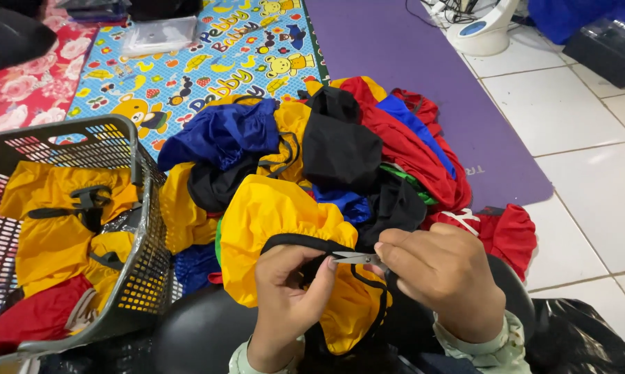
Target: A person sits on the floor and uses scissors to trim loose threads from various colored fabric items, placing finished ones in a basket.
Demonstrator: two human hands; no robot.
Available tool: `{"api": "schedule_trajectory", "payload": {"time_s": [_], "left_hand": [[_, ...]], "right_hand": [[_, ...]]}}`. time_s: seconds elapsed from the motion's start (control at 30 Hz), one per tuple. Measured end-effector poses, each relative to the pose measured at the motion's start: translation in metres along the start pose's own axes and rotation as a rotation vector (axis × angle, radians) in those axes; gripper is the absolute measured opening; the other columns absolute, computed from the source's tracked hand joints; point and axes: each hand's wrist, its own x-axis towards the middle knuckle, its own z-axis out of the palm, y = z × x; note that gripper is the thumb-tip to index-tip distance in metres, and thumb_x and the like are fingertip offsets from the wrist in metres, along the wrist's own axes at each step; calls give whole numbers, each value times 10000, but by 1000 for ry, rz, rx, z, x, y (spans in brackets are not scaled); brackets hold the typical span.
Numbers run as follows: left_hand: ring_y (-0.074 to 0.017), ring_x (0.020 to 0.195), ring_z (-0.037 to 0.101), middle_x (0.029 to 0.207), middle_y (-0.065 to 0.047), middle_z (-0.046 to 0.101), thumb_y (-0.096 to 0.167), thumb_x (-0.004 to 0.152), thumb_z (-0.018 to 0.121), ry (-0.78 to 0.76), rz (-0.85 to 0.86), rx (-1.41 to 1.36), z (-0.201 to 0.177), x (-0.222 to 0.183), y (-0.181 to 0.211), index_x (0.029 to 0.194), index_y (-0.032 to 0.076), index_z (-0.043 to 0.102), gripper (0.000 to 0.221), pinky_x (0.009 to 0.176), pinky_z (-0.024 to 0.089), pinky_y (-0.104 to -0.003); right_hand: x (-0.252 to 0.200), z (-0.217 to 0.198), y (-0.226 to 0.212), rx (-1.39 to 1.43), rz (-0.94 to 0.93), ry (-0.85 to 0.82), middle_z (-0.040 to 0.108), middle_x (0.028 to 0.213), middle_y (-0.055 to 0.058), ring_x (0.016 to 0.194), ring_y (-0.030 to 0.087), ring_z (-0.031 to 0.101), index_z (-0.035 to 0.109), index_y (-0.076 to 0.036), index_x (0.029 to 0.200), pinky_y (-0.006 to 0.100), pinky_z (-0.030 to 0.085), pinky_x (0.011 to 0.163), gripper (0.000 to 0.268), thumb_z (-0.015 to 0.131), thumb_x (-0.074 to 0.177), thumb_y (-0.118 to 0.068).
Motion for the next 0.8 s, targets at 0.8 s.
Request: {"api": "schedule_trajectory", "payload": {"time_s": [0.8], "left_hand": [[-113, 574, 616, 640, -15, 681, 156, 854, 770, -11, 68, -124, 36, 12, -14, 752, 59, 738, 144, 492, 475, -242]], "right_hand": [[-42, 10, 25, 79, 189, 87, 693, 818, -22, 547, 151, 486, 643, -87, 842, 313, 313, 487, 258, 781, 894, -298]]}}
